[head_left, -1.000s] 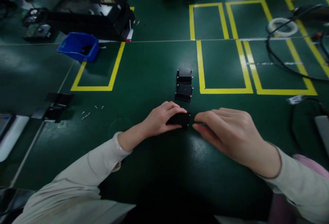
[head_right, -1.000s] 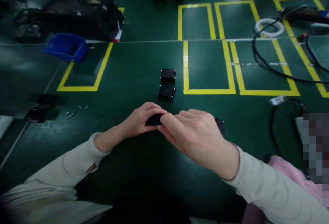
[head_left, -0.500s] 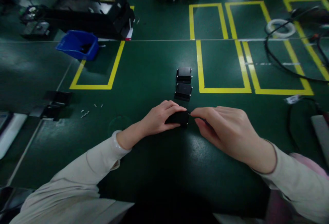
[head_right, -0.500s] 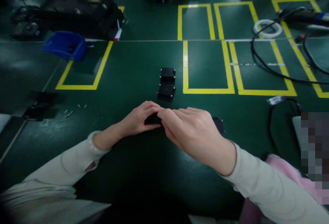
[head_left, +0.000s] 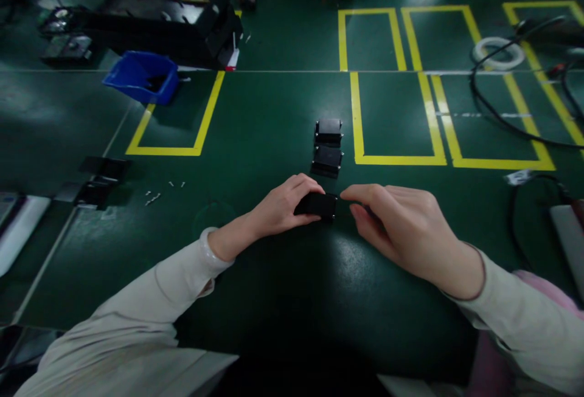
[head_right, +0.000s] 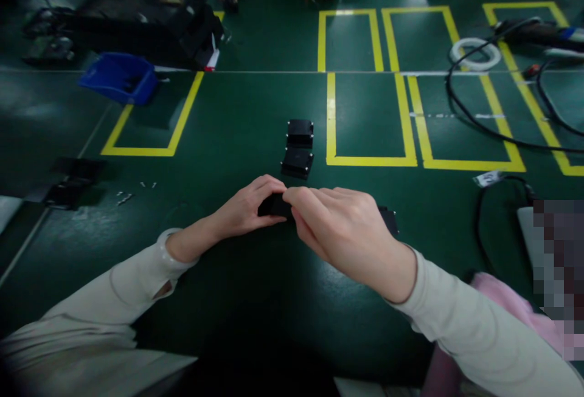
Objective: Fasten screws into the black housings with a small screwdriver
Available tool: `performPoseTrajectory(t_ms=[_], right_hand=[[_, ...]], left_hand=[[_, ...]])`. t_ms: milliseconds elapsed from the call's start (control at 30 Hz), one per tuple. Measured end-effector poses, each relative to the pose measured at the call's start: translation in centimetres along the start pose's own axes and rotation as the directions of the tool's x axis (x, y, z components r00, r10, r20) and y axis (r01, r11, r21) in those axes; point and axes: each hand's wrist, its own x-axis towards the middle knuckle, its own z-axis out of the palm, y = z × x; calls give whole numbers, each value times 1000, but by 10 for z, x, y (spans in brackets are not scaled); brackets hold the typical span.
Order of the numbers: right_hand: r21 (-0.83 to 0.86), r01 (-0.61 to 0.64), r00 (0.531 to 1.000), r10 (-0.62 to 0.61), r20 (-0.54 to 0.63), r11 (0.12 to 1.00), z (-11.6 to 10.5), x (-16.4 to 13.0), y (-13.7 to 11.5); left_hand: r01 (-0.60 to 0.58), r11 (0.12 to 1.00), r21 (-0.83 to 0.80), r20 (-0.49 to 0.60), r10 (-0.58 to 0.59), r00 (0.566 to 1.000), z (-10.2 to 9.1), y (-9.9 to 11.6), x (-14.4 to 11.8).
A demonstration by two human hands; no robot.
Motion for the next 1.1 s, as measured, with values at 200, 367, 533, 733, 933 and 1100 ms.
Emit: performPoseTrajectory(t_ms=[200, 367, 533, 733, 933, 1100], right_hand=[[-19, -42, 997, 43, 63, 999, -3, -1, 1], [-18, -60, 997, 61, 40, 998, -2, -1, 2], [34, -114, 993, 113, 41, 993, -1, 0, 4], [164, -249, 968, 243, 56, 955, 4, -7, 15], [227, -332, 939, 344, -13, 916, 13, -21, 22], [270, -393, 911, 412, -15, 879, 17, -25, 23]], left_hand=[[30, 998, 57, -29, -28, 999, -3, 1, 0], [64, 993, 95, -61, -58, 996, -3, 1, 2], [53, 994, 92, -44, -49, 998, -5, -1, 1], [21, 994, 103, -32, -18, 999, -11, 0, -3], [52, 989, 141, 18, -55, 998, -14, 2, -5], [41, 972, 233, -7, -40, 999, -16, 4, -8]])
